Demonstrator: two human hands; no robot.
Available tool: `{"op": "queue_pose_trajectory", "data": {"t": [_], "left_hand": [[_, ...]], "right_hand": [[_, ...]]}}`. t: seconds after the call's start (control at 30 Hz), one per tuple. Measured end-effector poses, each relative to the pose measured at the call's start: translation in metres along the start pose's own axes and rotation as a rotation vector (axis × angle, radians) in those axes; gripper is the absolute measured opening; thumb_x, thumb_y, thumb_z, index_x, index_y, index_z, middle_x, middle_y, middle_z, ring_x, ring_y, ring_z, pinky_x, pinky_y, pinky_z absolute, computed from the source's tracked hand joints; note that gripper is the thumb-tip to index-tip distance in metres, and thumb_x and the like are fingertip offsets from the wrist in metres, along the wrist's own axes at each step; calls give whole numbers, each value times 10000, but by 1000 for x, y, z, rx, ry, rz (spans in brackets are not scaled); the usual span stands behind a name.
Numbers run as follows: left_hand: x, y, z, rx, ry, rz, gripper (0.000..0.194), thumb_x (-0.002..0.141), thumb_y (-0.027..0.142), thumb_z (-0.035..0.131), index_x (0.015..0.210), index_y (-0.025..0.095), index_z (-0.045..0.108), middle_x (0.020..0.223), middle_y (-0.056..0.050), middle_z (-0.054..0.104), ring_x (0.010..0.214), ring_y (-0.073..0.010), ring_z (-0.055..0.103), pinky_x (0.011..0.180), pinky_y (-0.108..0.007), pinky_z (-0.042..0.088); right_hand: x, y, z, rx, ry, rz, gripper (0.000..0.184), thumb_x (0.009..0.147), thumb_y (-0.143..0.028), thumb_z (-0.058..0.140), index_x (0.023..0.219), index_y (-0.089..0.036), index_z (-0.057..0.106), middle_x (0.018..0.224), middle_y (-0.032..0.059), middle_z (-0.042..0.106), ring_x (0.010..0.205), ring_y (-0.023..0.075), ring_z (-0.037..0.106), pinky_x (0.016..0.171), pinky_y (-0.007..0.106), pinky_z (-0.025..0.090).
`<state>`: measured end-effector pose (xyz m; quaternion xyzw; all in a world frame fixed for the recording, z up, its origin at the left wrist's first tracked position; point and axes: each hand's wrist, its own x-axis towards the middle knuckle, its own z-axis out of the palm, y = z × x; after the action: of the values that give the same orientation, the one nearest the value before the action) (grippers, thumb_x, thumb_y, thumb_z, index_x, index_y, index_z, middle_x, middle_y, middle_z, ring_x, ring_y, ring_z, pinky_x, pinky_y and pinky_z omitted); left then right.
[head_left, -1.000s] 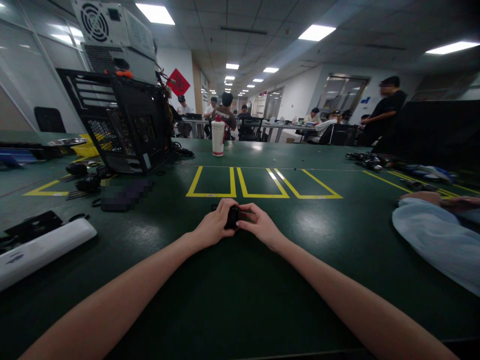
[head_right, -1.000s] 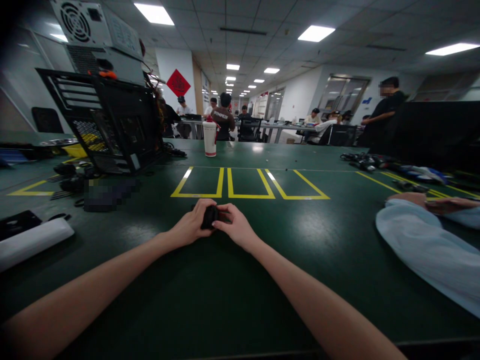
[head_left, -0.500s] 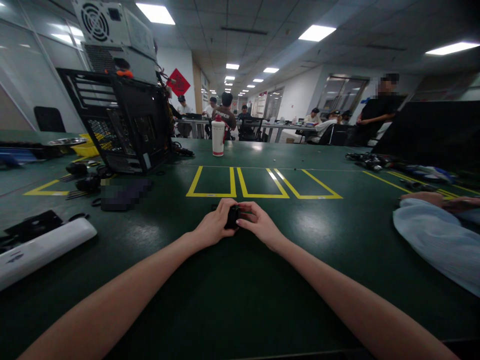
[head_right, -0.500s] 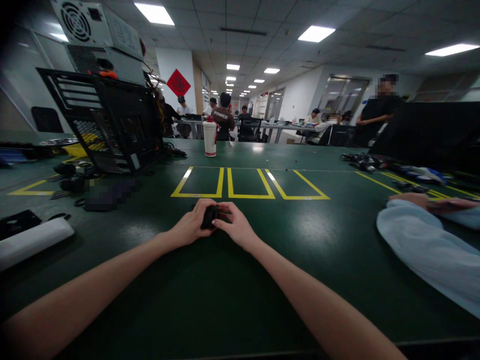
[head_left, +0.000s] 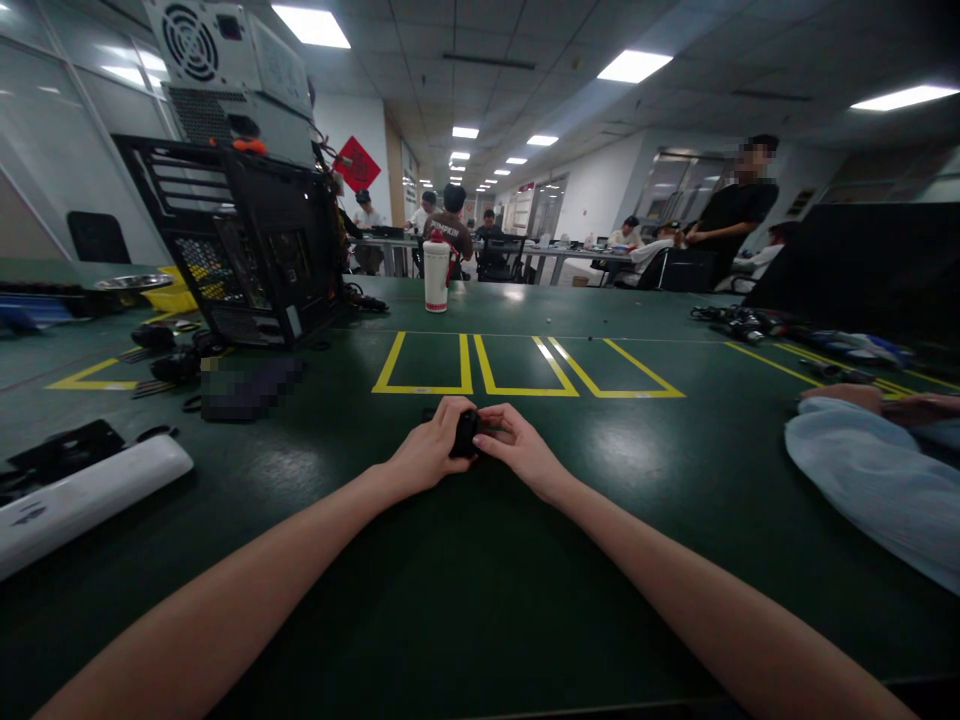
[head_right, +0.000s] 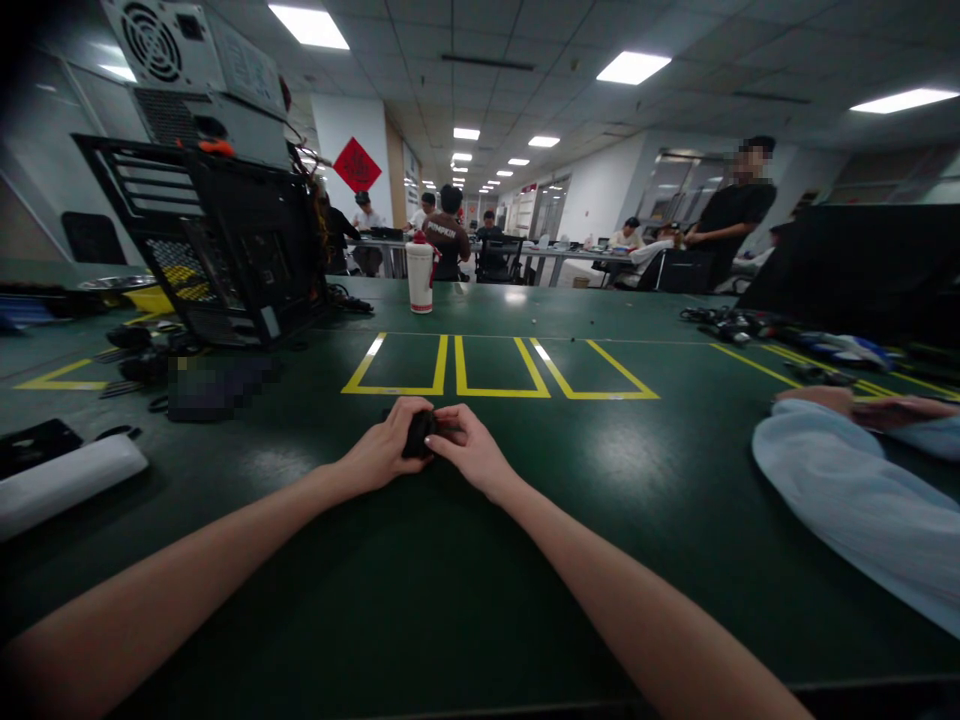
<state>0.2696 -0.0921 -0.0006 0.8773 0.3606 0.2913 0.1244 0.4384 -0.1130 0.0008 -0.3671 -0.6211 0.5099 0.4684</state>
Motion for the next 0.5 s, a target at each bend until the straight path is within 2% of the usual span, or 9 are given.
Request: {"op": "queue_pose_trajectory", "data": {"t": [0.13,0.27,0.43,0.5], "left_hand": [[0,1,-1,1,-10,-7,598,652,226,597,1133,260,243,1132,-49,354,977,-234,491,715,-394,485],[1,0,0,20,-4,-4,620,635,202,603,1133,249,237,1136,-53,351,979,-237,488,720,-394,484],[1,1,1,29,21,12,582,659,237,593,1126,233,246,1122,-58,361,976,-237,489,715,-387,488],[0,1,0,25,17,12,575,664,242,590,1126,234,247,1121,-57,361,963,-233,495,707,-386,490]], "right_hand": [[0,0,-1,31,-41,6,354,649,-184,626,966,-213,471,1044,28,510,971,164,527,870,360,417],[-1,2,-1,34,-55,-33,372,608,-154,660,922,-217,469,1006,6,505,964,161,531,863,345,420],[0,1,1,26,-2,-21,231,679,-255,609,866,-204,484,937,4,523,838,134,565,788,330,452],[1,1,1,19,8,-13,242,678,-259,608,881,-202,487,950,12,530,837,135,565,794,338,450]]}}
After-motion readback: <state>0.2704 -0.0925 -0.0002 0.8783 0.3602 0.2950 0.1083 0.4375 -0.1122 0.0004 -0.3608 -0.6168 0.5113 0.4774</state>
